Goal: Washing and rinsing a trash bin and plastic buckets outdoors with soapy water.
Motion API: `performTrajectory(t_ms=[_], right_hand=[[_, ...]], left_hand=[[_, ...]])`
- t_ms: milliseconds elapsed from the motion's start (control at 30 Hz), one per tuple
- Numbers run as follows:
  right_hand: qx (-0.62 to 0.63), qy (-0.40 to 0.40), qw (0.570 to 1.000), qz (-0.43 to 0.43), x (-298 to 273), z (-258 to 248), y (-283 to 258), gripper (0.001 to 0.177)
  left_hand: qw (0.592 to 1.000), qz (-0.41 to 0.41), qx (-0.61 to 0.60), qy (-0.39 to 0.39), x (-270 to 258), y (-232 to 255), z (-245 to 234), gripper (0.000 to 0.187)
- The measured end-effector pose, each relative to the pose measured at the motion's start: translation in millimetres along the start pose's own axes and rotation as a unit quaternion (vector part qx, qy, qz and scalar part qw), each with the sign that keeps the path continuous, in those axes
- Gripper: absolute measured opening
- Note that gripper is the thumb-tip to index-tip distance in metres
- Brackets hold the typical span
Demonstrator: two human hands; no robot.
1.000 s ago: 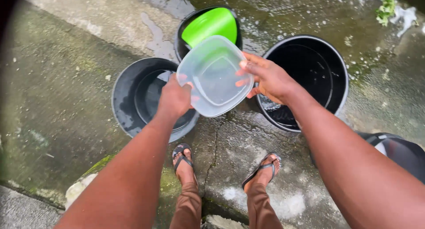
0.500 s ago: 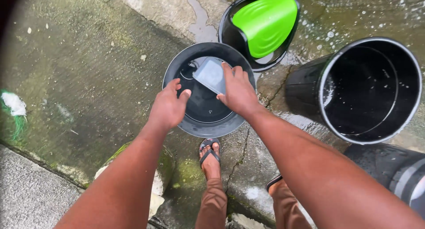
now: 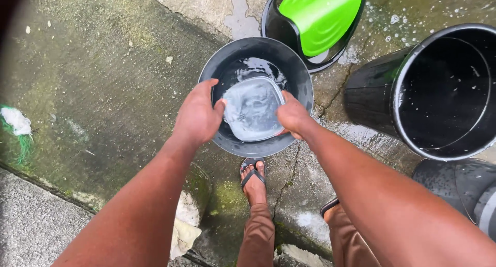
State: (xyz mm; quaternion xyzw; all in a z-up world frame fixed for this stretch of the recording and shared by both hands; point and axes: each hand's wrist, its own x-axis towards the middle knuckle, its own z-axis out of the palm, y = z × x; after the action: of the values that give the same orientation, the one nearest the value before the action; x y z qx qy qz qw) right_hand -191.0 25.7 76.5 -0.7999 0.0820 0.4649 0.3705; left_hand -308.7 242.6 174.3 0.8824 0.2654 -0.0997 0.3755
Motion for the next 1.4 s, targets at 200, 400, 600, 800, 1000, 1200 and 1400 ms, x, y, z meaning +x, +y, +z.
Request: performTrajectory(t_ms=[200, 400, 600, 800, 1000, 1200, 1400], right_hand=[[0.213, -0.171, 0.962, 0.022, -17, -22, 6, 0.061], [0.371, -0.157, 0.914, 0.036, -71, -91, 7, 0.076], [0.425, -0.056, 0.903, 0.032, -133, -198, 46, 0.075], [0.440, 0.049, 0.897, 0.017, -180, -307, 101, 0.060], [0.414, 0.142, 0.895, 0.080, -136, -384, 170, 0.045], [0.315, 0.217, 0.921, 0.068, -82, -405, 154, 0.062], [0.204, 0.140, 0.969, 0.019, -94, -410, 119, 0.075]], left_hand=[[0.994, 0.017, -0.061, 0.087, 2, 4, 0, 0.051], [0.987, -0.016, -0.135, 0.090, 9, 58, 11, 0.051], [0.994, 0.026, -0.097, 0.050, 10, 149, 51, 0.054], [0.996, 0.068, -0.037, -0.043, 14, 232, 129, 0.064], [0.989, 0.032, 0.021, -0.142, 20, 301, 189, 0.072], [0.976, 0.021, 0.098, -0.192, 38, 330, 231, 0.072], [0.971, 0.014, 0.153, -0.182, 60, 324, 267, 0.078]])
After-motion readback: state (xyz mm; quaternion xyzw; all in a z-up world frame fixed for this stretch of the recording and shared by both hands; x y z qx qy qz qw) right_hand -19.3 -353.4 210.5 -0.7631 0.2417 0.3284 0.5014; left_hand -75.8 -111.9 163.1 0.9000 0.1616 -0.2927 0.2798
